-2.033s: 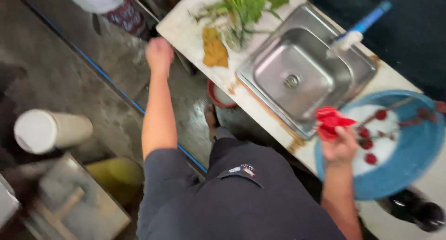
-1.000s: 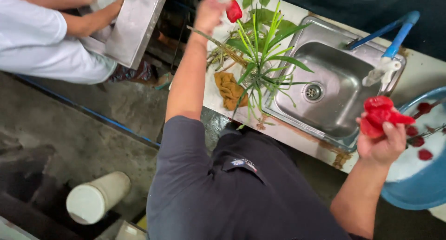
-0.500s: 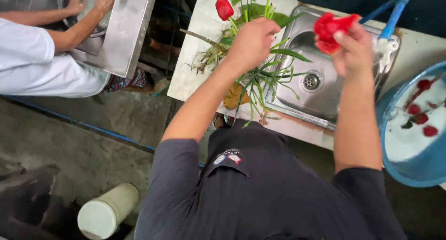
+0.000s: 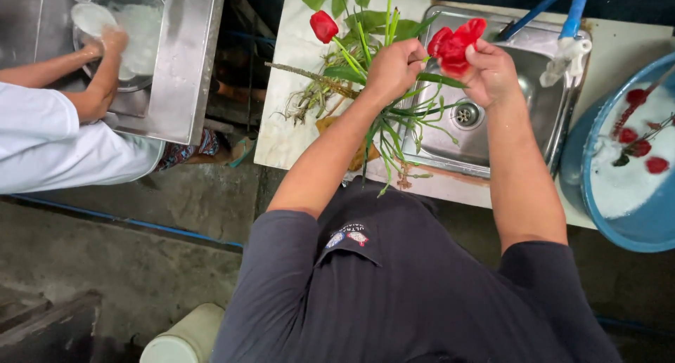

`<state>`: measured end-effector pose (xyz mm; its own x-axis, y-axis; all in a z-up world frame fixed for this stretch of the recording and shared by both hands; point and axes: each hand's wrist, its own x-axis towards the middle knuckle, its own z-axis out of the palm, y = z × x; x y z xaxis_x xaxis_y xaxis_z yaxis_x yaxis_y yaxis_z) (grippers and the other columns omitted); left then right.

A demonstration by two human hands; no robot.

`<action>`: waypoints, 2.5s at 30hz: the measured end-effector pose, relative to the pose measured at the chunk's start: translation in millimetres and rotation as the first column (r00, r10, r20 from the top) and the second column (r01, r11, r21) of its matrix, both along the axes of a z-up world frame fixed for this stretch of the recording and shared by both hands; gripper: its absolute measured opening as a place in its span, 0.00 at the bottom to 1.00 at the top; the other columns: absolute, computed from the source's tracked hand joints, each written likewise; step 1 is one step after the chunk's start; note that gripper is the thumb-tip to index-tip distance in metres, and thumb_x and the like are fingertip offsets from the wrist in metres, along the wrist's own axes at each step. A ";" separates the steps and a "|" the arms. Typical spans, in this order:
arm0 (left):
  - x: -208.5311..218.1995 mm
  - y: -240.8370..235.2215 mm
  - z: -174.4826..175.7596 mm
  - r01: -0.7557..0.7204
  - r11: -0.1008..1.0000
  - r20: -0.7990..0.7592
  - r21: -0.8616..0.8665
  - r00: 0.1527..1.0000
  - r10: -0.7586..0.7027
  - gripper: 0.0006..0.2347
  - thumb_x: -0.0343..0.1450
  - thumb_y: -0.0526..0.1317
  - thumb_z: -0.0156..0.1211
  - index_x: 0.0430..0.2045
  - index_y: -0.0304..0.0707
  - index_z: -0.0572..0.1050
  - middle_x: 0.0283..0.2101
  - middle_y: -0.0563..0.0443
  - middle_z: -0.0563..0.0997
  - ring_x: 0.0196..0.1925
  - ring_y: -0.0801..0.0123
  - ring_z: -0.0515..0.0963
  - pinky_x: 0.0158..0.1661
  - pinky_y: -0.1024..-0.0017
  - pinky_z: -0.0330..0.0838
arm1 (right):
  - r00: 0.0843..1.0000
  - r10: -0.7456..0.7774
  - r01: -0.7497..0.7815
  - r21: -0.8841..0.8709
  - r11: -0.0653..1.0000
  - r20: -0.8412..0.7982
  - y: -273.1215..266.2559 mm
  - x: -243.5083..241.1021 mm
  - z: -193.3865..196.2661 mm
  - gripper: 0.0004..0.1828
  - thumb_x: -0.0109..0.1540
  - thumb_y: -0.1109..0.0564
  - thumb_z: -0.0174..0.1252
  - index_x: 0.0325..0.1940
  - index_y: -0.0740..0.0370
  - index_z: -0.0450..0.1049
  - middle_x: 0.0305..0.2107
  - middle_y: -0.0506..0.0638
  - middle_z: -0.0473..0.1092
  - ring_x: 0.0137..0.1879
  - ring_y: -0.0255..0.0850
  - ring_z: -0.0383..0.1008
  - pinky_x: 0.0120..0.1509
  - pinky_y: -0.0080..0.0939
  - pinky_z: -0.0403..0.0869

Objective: The person washes red flowers and green stems in a blue basin filled with soapy water, then rinses them under running water from a tap. They handle the flowers by hand, removing petals and rinsing the stems before placing them back into the basin or on the counter.

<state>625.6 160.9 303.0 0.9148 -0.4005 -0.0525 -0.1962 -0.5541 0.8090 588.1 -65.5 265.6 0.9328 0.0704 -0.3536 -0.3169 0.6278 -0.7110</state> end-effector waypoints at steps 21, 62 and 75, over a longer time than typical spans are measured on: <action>-6.0 1.7 -19.8 0.016 0.946 0.038 -0.323 0.999 -0.004 0.02 0.67 0.33 0.67 0.26 0.44 0.82 0.25 0.60 0.85 0.25 0.78 0.80 0.28 0.76 0.74 | 0.972 0.162 -0.131 -0.177 0.975 0.169 2.9 5.3 -24.4 0.16 0.64 0.65 0.60 0.57 0.64 0.76 0.49 0.62 0.77 0.54 0.53 0.81 0.65 0.57 0.83; 10.9 -39.9 -72.8 0.085 0.977 0.218 -0.196 0.975 -0.041 0.05 0.69 0.28 0.53 0.31 0.40 0.73 0.32 0.45 0.79 0.33 0.54 0.79 0.32 0.62 0.68 | 0.978 0.133 0.093 -0.908 0.408 0.160 10.9 -7.8 34.7 0.11 0.61 0.63 0.70 0.48 0.60 0.82 0.37 0.46 0.79 0.42 0.31 0.76 0.47 0.34 0.75; 10.3 -35.3 -62.6 0.020 0.964 0.110 -0.265 0.994 0.010 0.06 0.66 0.28 0.59 0.21 0.43 0.72 0.25 0.51 0.79 0.29 0.62 0.76 0.30 0.67 0.64 | 0.931 0.255 0.191 -0.944 0.269 0.261 13.0 -6.9 31.9 0.10 0.60 0.64 0.71 0.46 0.59 0.84 0.42 0.53 0.79 0.46 0.39 0.77 0.54 0.38 0.75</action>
